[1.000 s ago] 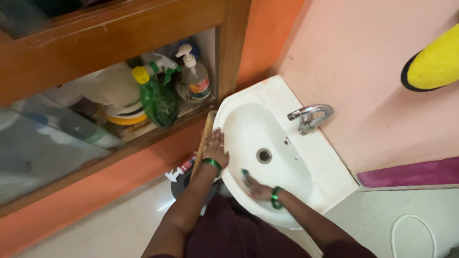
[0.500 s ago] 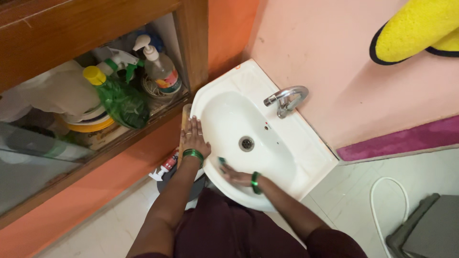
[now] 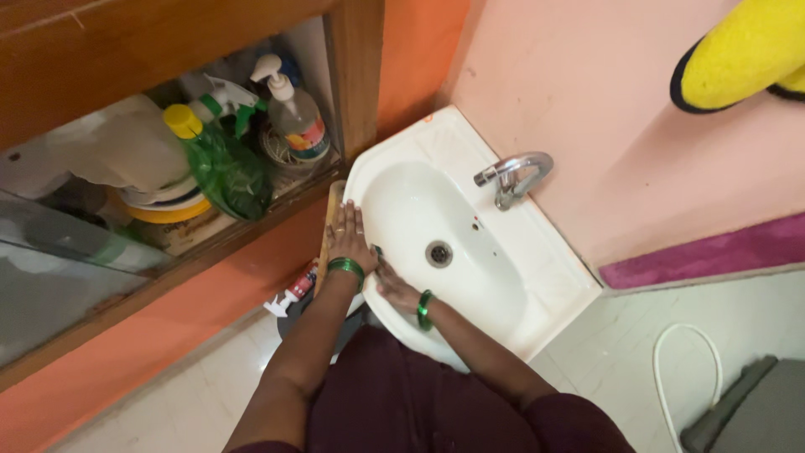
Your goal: The person scrubs the interior basin and rim of a white bathroom sink using a green sponge. They repeatedly wipe the surface, rinse the sponge under the running tap, and continue scrubbing different sections of the sink.
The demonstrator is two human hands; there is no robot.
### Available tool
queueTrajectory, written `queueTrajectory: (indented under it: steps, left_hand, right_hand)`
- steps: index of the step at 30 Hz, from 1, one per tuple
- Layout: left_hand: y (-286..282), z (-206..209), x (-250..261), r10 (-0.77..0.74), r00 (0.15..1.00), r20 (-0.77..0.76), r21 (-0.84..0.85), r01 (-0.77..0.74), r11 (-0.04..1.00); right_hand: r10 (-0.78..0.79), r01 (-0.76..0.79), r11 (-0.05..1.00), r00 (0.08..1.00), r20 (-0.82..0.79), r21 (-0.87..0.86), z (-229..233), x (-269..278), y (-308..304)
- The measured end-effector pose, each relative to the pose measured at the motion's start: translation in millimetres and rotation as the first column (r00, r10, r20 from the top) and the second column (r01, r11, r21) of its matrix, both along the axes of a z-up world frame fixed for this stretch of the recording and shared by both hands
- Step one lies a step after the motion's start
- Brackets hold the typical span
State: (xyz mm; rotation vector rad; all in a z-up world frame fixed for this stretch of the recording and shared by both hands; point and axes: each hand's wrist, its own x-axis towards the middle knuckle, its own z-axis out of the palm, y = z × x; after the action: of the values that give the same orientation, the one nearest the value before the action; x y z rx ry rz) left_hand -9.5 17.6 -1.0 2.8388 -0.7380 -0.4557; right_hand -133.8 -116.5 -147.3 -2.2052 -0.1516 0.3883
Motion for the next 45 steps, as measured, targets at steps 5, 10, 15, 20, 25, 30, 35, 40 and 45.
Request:
queueTrajectory:
  steps: [5, 10, 15, 20, 25, 30, 35, 40, 45]
  left_hand:
    - [-2.9, 8.7, 8.0, -0.002, 0.999, -0.046, 0.001, 0.002, 1.000]
    - [-10.7, 9.7, 19.2, -0.035, 0.999, -0.029, 0.034, 0.036, 0.999]
    - [-10.6, 15.8, 20.7, -0.053, 0.998, -0.025, 0.017, 0.054, 0.998]
    - [-12.1, 23.8, 21.1, -0.040, 0.996, -0.079, 0.033, 0.043, 0.999]
    - [-12.5, -5.2, 25.8, -0.040, 0.999, 0.017, -0.043, 0.041, 0.998]
    - [-14.7, -7.5, 31.3, -0.031, 0.993, -0.110, -0.011, 0.030, 0.999]
    - [-12.7, 17.4, 24.4, -0.027, 0.997, -0.066, -0.015, 0.026, 1.000]
    - [-16.0, 35.2, 30.0, -0.009, 0.988, -0.153, 0.021, 0.013, 1.000]
    - [-15.6, 19.0, 29.8, -0.026, 0.999, -0.034, 0.003, 0.026, 1.000]
  right_hand:
    - [-0.343, -0.004, 0.743, 0.857, -0.386, -0.669, 45.3, -12.4, -76.1]
    - [-0.073, 0.071, 0.997, 0.995, -0.061, -0.029, 10.2, 19.1, -6.6]
    - [-0.111, 0.090, 0.955, 0.992, -0.059, -0.284, 2.5, 33.5, -37.9]
    - [-0.388, 0.284, 0.535, 0.919, 0.068, -0.796, 13.6, 33.7, -80.2]
    - [-0.135, 0.139, 0.980, 0.990, 0.039, -0.145, -1.2, 59.7, -16.7]
    - [-0.234, 0.233, 0.971, 0.972, -0.024, -0.047, 15.4, 113.8, -47.1]
    - [-0.429, 0.318, 0.722, 0.902, -0.037, -0.614, 20.0, 86.2, -65.3]
    - [-0.246, 0.316, 0.917, 0.928, 0.279, -0.244, -4.0, 94.3, -8.3]
    - [-0.355, 0.400, 0.825, 0.916, 0.185, -0.398, 39.9, 134.8, -56.8]
